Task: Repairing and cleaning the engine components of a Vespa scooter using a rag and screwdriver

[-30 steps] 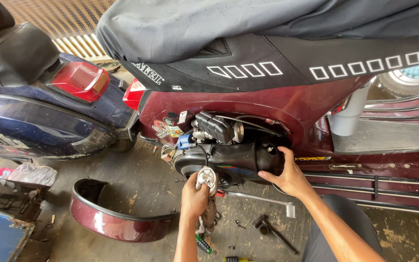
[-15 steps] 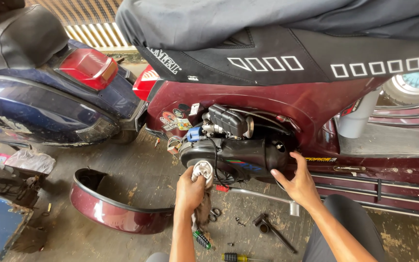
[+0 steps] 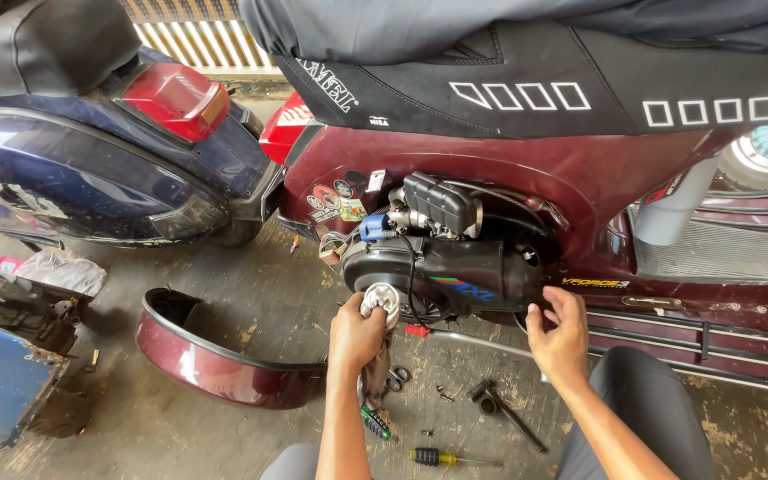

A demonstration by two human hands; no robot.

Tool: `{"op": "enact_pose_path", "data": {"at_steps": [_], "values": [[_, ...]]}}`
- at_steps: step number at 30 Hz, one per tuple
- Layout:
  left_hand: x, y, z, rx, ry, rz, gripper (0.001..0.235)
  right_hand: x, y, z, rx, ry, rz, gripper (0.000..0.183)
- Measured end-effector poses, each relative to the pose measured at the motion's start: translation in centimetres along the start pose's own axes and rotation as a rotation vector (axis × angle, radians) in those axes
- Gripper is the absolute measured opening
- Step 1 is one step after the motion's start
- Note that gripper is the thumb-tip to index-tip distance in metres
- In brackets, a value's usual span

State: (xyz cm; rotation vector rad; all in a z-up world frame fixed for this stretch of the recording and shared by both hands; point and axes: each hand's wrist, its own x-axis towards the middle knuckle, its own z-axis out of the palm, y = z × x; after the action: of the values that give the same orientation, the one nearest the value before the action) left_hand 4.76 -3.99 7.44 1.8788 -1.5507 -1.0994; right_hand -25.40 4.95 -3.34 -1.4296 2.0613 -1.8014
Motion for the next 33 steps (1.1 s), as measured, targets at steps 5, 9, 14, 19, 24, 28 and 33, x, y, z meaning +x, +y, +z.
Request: {"op": "enact_pose_path", "data": {"at_steps": [5, 9, 14, 19, 24, 28, 33], "values": [[-0.6, 0.2, -0.4, -0.033, -0.009, 0.003, 0.038, 0.0, -0.5, 0.5, 0.057, -0.139, 0.082, 0.060], [-1.2, 0.4, 0.0, -0.056, -0.020, 0.009, 0.037, 0.1, -0.1, 0.0, 0.021, -0.164, 0.119, 0.061], [-1.2, 0.3, 0.5, -0.079, -0.040, 0.023, 0.041, -1.4, 0.4, 0.3, -0.036, 0.000, 0.069, 0.026], [0.9, -2.7, 5.3, -0.014, -0.067, 0.116, 0.051, -5.8, -1.9, 3.6, -0.089, -0.487, 0.158, 0.021], [2.4, -4.7, 9.0, -0.077, 0.029, 0.323, 0.041, -8.5, 0.2, 8.1, -0.204, -0.788, 0.221, 0.061], [0.9, -2.6, 7.4, -0.099, -0.042, 0.227, 0.043, -9.0, 0.3, 10.0, -0.148, -0.768, 0.118, 0.063], [-1.8, 0.6, 3.8, -0.205, -0.155, 0.089, 0.042, -7.4, -5.4, 7.6, -0.019, -0.909, 0.363, 0.053]]}}
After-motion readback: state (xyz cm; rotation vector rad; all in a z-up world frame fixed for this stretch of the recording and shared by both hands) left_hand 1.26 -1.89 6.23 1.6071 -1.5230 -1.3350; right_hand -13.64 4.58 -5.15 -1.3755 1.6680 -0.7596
